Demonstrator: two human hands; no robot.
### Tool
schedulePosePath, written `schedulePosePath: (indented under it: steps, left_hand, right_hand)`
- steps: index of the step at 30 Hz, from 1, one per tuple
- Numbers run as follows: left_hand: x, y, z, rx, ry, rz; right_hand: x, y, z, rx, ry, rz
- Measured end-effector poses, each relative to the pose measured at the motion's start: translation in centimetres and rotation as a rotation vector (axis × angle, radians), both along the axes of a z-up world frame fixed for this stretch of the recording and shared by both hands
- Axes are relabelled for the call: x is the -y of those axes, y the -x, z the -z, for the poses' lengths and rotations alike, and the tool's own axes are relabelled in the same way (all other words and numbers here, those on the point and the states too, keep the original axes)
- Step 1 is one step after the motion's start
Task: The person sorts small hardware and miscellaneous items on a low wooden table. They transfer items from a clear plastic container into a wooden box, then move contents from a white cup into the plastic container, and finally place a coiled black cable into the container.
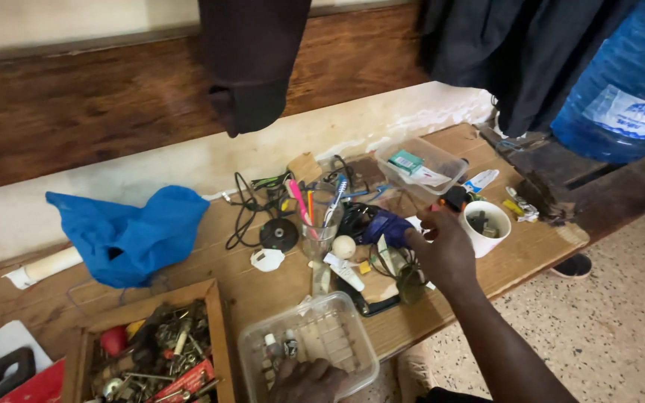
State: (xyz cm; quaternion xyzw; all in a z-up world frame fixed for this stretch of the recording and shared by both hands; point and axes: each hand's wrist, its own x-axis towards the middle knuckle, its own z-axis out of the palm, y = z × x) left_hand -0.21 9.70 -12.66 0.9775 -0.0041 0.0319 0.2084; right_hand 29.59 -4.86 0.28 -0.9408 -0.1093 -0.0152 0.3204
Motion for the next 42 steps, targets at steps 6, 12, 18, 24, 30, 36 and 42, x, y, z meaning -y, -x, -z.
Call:
schedulePosePath:
  steps: [6,12,18,24,30,36,42]
  left_hand:
    - [0.0,-0.6,-3.5,-0.392,0.040,0.049]
    - [0.2,-0.7,-2.7,-0.330,0.013,0.047]
    - [0.1,-0.9,-5.1,-0.475,0.049,0.077]
    - [0.3,0.1,-4.6,-0.283,0.079,0.043]
    - [0.5,0.7,-8.3,0.007,0.239,-0.078]
    - [0.8,0.2,-15.2,0.004,0.738,-0.606]
    - [-0.5,0.1,-18.4,-0.094,1.039,-0.760]
  right_hand:
    - [-1.4,4.6,-4.5,-0.064,-0.222,-0.232]
    - [-0.7,4.3,0.3,-0.158,0.120,-0.761]
    - [-1.0,4.9,-0.8,-0.078,0.327,-0.726]
    - [-1.4,4.9,-2.4,-0.107,0.176,-0.593]
    - [-0.5,4.8,-4.2,-0.083,-0.067,-0.578]
    - [-0.3,7.2,-6.1,0.484,-0.129,-0.789]
    - [-2.8,13.9,-8.7,0.483,-0.116,-0.878]
